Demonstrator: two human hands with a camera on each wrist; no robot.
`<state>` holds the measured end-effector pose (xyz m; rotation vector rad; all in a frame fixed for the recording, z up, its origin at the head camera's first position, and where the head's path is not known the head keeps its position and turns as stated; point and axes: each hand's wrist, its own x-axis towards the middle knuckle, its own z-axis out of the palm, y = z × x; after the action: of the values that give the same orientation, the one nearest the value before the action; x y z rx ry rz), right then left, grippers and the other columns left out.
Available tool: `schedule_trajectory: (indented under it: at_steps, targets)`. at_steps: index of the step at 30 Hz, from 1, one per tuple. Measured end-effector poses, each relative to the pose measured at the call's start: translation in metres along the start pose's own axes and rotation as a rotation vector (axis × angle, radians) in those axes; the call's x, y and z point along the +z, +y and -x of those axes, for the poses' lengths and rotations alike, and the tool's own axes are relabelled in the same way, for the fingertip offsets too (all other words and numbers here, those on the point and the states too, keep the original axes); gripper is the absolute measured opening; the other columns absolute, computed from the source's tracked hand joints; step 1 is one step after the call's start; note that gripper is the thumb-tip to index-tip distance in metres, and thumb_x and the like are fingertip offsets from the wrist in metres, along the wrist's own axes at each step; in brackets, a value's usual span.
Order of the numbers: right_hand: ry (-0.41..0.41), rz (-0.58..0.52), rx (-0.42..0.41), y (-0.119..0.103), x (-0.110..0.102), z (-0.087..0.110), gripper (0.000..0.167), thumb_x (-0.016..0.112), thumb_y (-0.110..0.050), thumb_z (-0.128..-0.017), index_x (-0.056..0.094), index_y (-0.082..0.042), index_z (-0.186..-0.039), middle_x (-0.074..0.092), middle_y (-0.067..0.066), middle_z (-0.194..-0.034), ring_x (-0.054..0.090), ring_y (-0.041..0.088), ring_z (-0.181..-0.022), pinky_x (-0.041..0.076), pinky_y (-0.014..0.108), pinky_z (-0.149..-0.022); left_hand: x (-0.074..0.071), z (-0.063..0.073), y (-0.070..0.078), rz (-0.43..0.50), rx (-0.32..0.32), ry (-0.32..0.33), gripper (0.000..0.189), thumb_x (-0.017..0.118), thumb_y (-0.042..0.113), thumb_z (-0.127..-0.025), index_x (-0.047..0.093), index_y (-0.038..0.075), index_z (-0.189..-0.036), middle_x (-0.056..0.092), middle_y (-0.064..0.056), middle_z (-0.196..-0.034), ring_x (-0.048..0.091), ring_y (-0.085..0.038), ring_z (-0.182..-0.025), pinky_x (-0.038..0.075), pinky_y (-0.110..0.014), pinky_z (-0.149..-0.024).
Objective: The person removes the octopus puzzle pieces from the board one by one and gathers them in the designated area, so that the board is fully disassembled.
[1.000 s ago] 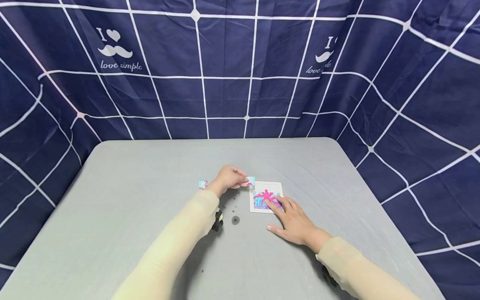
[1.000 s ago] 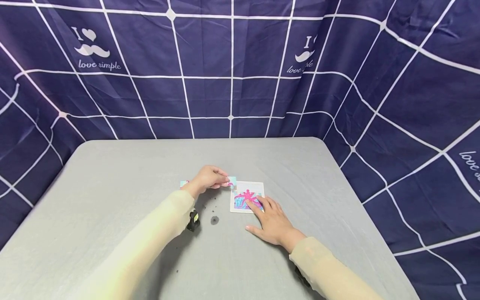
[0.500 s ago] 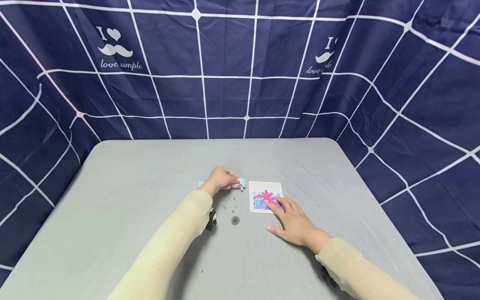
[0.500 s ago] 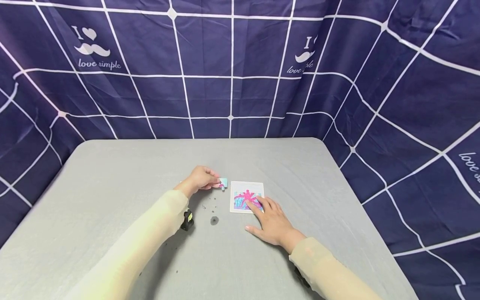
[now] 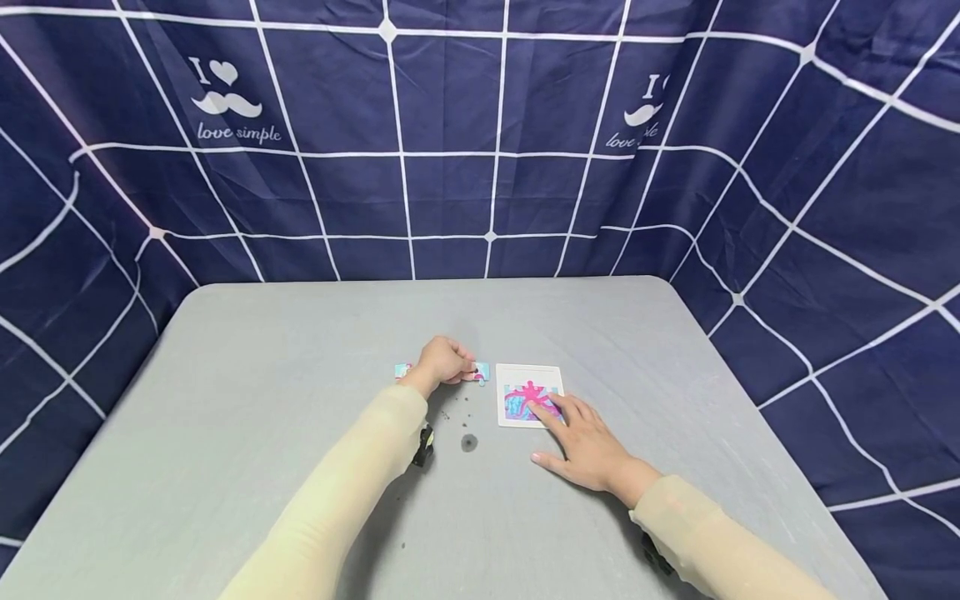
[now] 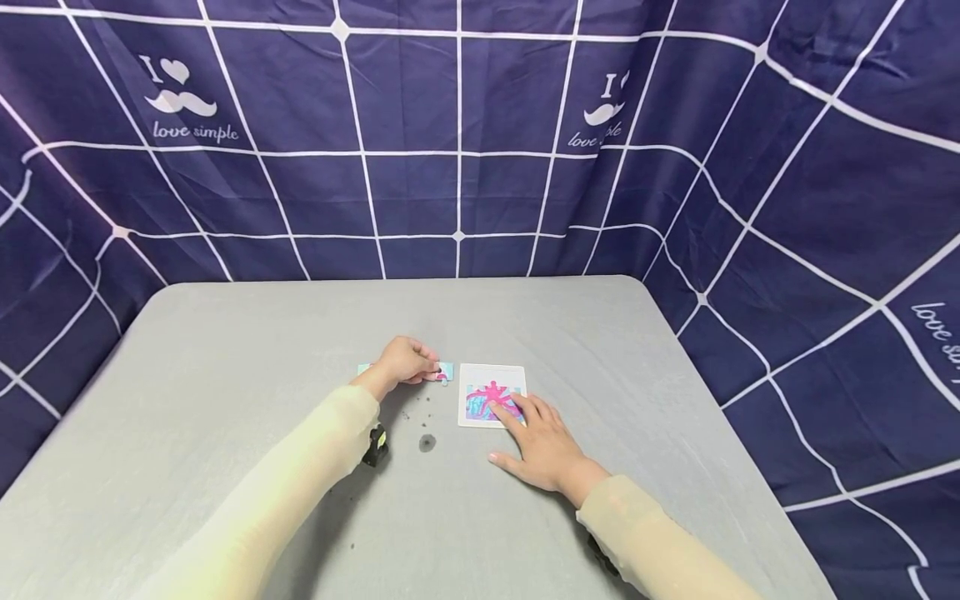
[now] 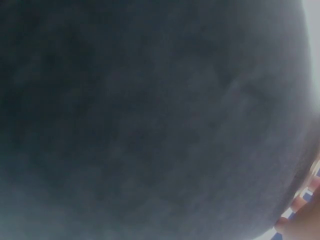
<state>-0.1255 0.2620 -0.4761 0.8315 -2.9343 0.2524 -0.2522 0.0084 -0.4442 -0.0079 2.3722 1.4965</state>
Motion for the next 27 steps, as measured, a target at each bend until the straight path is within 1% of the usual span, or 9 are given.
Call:
schedule_trajectory:
  at_steps: [7,16,19,23,27]
  targets:
    - [-0.001,0.004,0.004,-0.0001,0.0005,0.0000,0.072,0.060,-0.052,-0.088,0.039,-0.014,-0.146,0.036,0.023,-0.141,0.032,0.044,-0.129,0.026,0.059,-0.106,0.0005,-0.0019,-0.0027,-0.031,0.014,0.007,0.009,0.071,0.002,-0.083,0.071,-0.001,-0.091,0.067,-0.005,-0.069,0.058,-0.006,-0.053,0.053,-0.018,-0.053]
    - [0.001,0.007,0.000,-0.0016,0.0005,0.0000,0.072,0.060,-0.051,-0.088,0.040,-0.013,-0.146,0.036,0.023,-0.141,0.032,0.044,-0.128,0.027,0.059,-0.105,-0.0017,-0.0033,-0.0027,-0.035,-0.010,0.019,0.007,0.071,0.000,-0.083,0.071,-0.001,-0.089,0.066,-0.005,-0.067,0.060,-0.009,-0.055,0.054,-0.020,-0.055]
    - [0.024,-0.002,-0.015,-0.0018,0.0008,0.0005,0.072,0.061,-0.051,-0.088,0.041,-0.012,-0.145,0.037,0.023,-0.139,0.033,0.045,-0.127,0.028,0.060,-0.104,-0.0030,-0.0022,-0.0017,-0.038,-0.007,0.029,0.006,0.071,0.000,-0.083,0.070,-0.001,-0.089,0.066,-0.005,-0.067,0.061,-0.010,-0.057,0.055,-0.020,-0.055]
    - [0.064,-0.007,-0.042,-0.0004,0.0034,0.0016,0.072,0.060,-0.053,-0.088,0.042,-0.011,-0.143,0.038,0.024,-0.138,0.034,0.047,-0.125,0.030,0.061,-0.101,-0.0058,0.0005,-0.0009,-0.030,0.012,0.046,0.008,0.071,0.002,-0.083,0.070,-0.001,-0.091,0.068,-0.008,-0.071,0.062,-0.010,-0.058,0.055,-0.021,-0.056]
    - [0.075,-0.004,-0.051,0.0004,0.0050,0.0018,0.071,0.059,-0.054,-0.088,0.042,-0.011,-0.143,0.038,0.023,-0.137,0.035,0.046,-0.124,0.030,0.062,-0.100,-0.0081,0.0045,-0.0002,-0.017,0.027,0.059,0.010,0.071,0.002,-0.084,0.070,-0.001,-0.093,0.069,-0.010,-0.074,0.065,-0.014,-0.061,0.055,-0.020,-0.056]
